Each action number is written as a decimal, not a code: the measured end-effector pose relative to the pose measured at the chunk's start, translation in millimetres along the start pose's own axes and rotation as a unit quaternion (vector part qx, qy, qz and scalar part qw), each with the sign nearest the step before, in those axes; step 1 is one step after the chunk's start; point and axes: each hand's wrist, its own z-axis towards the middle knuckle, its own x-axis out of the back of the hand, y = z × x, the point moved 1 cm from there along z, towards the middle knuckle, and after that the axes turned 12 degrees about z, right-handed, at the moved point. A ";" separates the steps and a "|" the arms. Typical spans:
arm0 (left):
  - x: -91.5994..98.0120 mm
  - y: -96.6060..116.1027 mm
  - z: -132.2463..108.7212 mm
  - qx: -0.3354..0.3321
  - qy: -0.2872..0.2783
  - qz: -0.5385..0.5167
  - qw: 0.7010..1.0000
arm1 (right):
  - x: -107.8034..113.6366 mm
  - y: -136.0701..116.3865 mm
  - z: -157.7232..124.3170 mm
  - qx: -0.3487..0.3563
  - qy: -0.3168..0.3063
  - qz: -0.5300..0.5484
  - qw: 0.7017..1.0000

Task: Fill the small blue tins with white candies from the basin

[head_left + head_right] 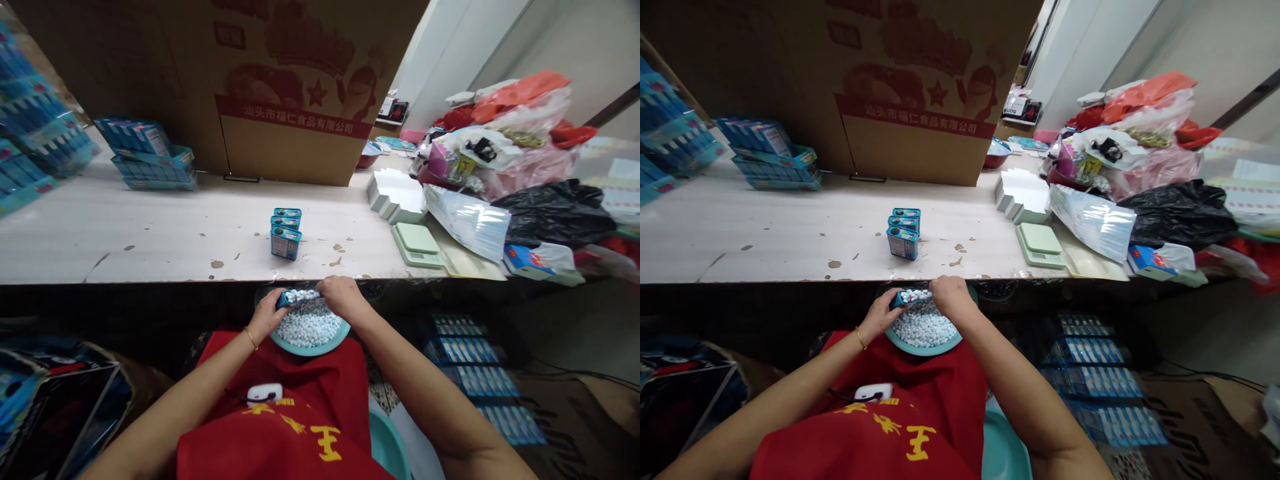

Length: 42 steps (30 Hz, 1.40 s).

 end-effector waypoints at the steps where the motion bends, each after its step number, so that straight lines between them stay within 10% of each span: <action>1: -1.0 -0.6 -0.2 0.002 0.001 -0.005 1.000 | 2.1 -3.7 0.9 0.004 0.002 -0.008 1.000; 29: -12.4 -8.2 0.5 -0.013 -0.028 0.050 0.998 | 14.5 7.5 -19.6 0.013 0.020 -0.002 1.000; 36: -0.1 -17.1 -6.1 0.099 -0.038 -0.106 0.989 | -72.1 70.1 -33.3 -0.111 -0.016 0.029 0.993; 42: -27.3 -29.4 -0.4 0.207 -0.057 -0.242 0.946 | -146.9 26.6 8.5 -0.122 0.021 0.144 0.982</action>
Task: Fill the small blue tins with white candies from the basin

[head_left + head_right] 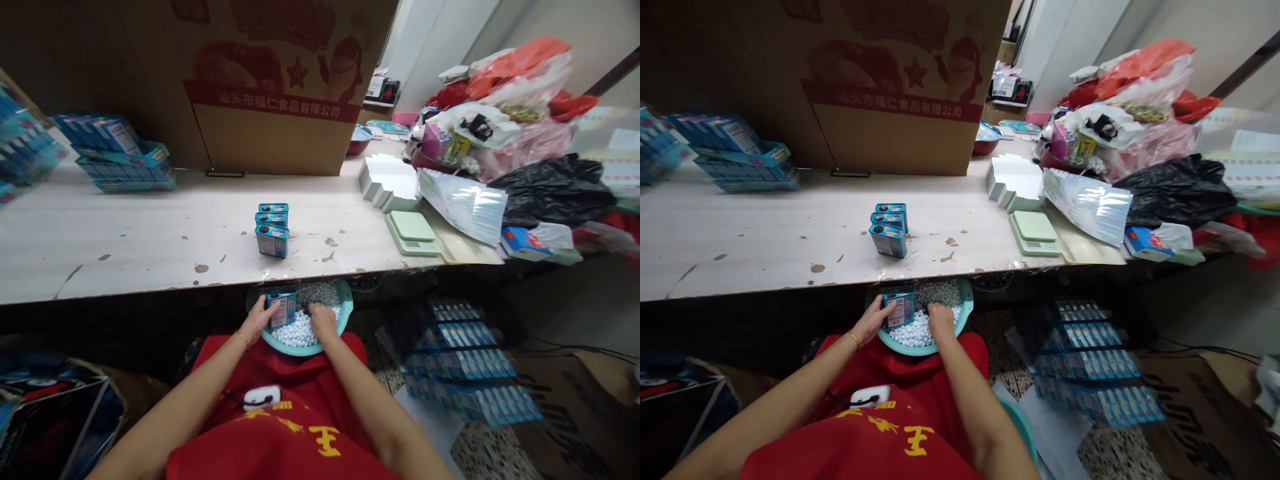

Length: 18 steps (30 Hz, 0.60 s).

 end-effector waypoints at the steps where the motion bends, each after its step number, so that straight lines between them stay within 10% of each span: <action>1: -3.5 0.1 0.8 0.001 -0.005 -0.006 1.000 | -7.7 -5.6 5.4 -0.009 0.004 0.012 1.000; 9: 21.6 21.5 -21.5 -0.063 -0.022 0.020 0.998 | -11.1 27.6 13.1 -0.041 0.047 0.215 0.975; 18: 33.3 26.2 -24.7 -0.158 0.046 0.233 0.958 | 57.9 31.1 -3.9 0.041 0.064 0.235 0.969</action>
